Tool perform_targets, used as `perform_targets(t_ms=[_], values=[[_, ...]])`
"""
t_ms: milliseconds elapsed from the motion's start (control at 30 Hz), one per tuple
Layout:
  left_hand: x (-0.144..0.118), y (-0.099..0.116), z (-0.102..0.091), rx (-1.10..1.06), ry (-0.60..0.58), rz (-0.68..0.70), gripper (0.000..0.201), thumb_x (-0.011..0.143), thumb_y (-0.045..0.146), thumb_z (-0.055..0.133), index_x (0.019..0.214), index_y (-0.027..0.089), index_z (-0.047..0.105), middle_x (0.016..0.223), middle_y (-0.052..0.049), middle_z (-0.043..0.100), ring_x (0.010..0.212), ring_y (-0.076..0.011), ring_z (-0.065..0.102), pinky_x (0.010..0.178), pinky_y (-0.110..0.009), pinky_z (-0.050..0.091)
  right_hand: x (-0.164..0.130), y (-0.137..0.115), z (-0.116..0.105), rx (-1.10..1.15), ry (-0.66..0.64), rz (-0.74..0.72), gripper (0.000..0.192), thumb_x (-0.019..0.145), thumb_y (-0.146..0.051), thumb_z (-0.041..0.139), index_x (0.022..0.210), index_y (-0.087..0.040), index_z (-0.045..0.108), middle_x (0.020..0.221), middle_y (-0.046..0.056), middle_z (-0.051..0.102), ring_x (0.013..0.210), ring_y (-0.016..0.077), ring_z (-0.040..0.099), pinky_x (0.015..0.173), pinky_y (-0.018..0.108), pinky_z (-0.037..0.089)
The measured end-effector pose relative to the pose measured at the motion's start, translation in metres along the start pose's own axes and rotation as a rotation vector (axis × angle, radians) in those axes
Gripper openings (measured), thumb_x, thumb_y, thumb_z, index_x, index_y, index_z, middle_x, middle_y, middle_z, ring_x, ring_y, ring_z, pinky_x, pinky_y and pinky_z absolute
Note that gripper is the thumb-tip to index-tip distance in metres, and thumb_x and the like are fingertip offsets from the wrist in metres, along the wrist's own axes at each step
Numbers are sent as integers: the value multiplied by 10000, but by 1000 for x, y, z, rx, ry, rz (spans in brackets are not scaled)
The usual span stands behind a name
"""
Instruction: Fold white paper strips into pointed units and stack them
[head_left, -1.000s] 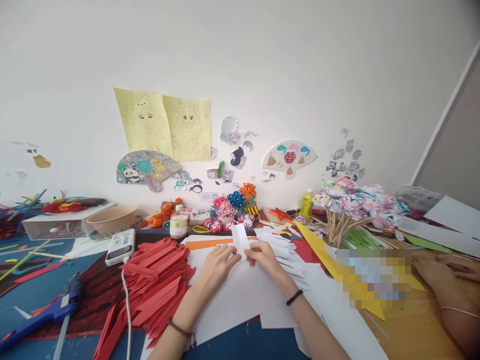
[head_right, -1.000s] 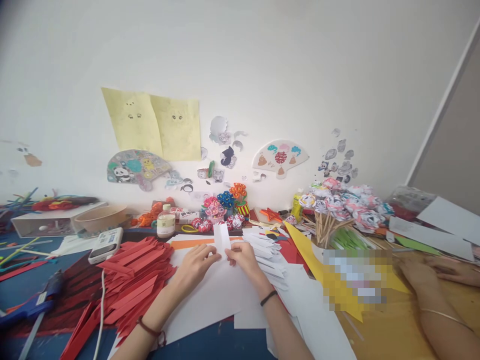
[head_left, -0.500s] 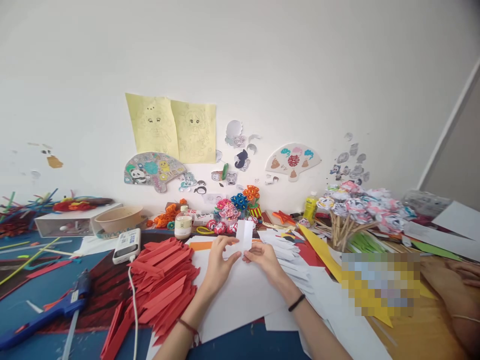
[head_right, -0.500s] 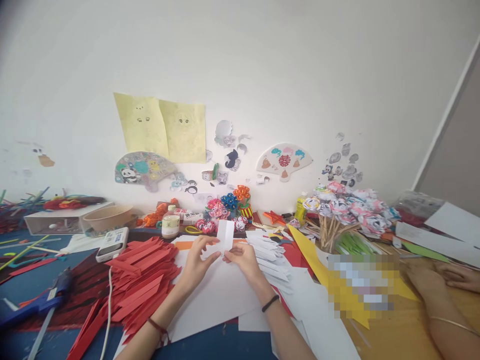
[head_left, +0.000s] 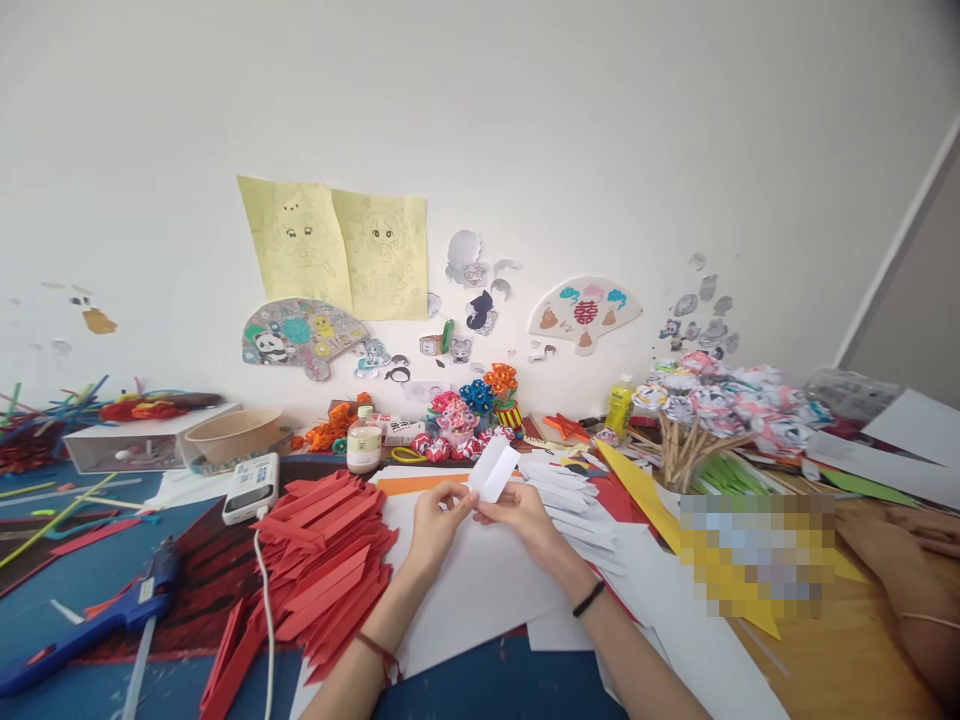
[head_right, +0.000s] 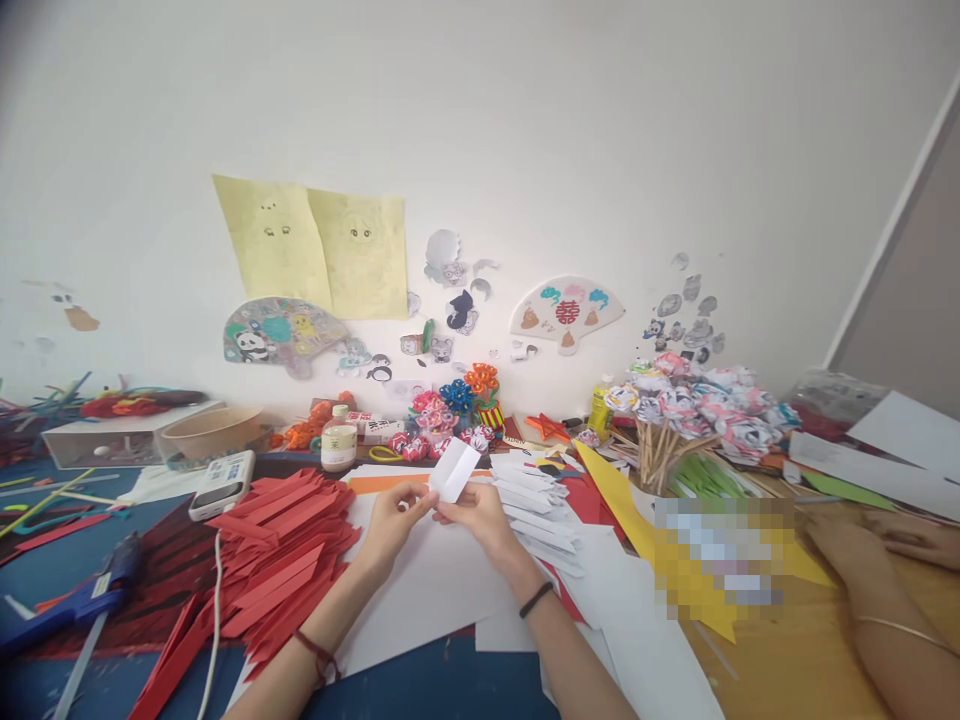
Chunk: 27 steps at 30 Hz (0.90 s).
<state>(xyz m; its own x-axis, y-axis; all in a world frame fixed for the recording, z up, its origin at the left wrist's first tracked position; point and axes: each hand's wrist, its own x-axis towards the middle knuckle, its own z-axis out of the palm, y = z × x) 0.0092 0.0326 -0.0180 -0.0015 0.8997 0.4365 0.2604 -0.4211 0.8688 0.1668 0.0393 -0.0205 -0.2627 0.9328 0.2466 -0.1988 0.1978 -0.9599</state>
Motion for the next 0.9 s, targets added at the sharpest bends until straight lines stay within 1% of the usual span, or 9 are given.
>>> perform_targets(t_ms=[200, 400, 633, 767, 900], values=[[-1, 2, -1, 8, 3, 9, 332, 745, 474, 598, 685, 154, 660, 690, -20, 655, 619, -142, 496, 596, -240, 363, -1, -2, 0, 11, -15, 2, 433, 646, -426, 773, 915, -90, 719, 836, 134, 723, 711, 234, 680, 679, 355, 539], [-2, 7, 0, 17, 3, 16, 349, 758, 488, 582, 672, 159, 663, 686, -28, 665, 611, -147, 499, 578, -235, 357, 0, -1, -1, -3, 18, -7, 464, 637, -483, 755, 876, -86, 724, 756, 123, 716, 666, 226, 675, 644, 341, 535], [-2, 7, 1, 25, 1, 18, 325, 755, 464, 596, 663, 163, 677, 670, -17, 671, 581, -134, 486, 570, -231, 352, 0, -2, -1, -43, 39, -36, 365, 663, -432, 745, 812, -99, 723, 694, 93, 701, 627, 198, 649, 597, 295, 504], [-1, 7, -1, 34, -27, 20, 328, 764, 455, 589, 651, 161, 681, 662, -16, 677, 596, -143, 512, 578, -234, 353, -1, -5, -1, -63, 56, -54, 311, 676, -397, 736, 778, -103, 717, 629, 68, 680, 582, 175, 618, 571, 280, 479], [1, 8, -5, 32, -37, 25, 316, 794, 443, 557, 739, 162, 690, 741, -30, 700, 666, -164, 563, 601, -237, 374, 0, -6, -1, -78, 55, -48, 265, 673, -369, 731, 714, -109, 704, 605, 52, 664, 551, 158, 595, 554, 271, 463]])
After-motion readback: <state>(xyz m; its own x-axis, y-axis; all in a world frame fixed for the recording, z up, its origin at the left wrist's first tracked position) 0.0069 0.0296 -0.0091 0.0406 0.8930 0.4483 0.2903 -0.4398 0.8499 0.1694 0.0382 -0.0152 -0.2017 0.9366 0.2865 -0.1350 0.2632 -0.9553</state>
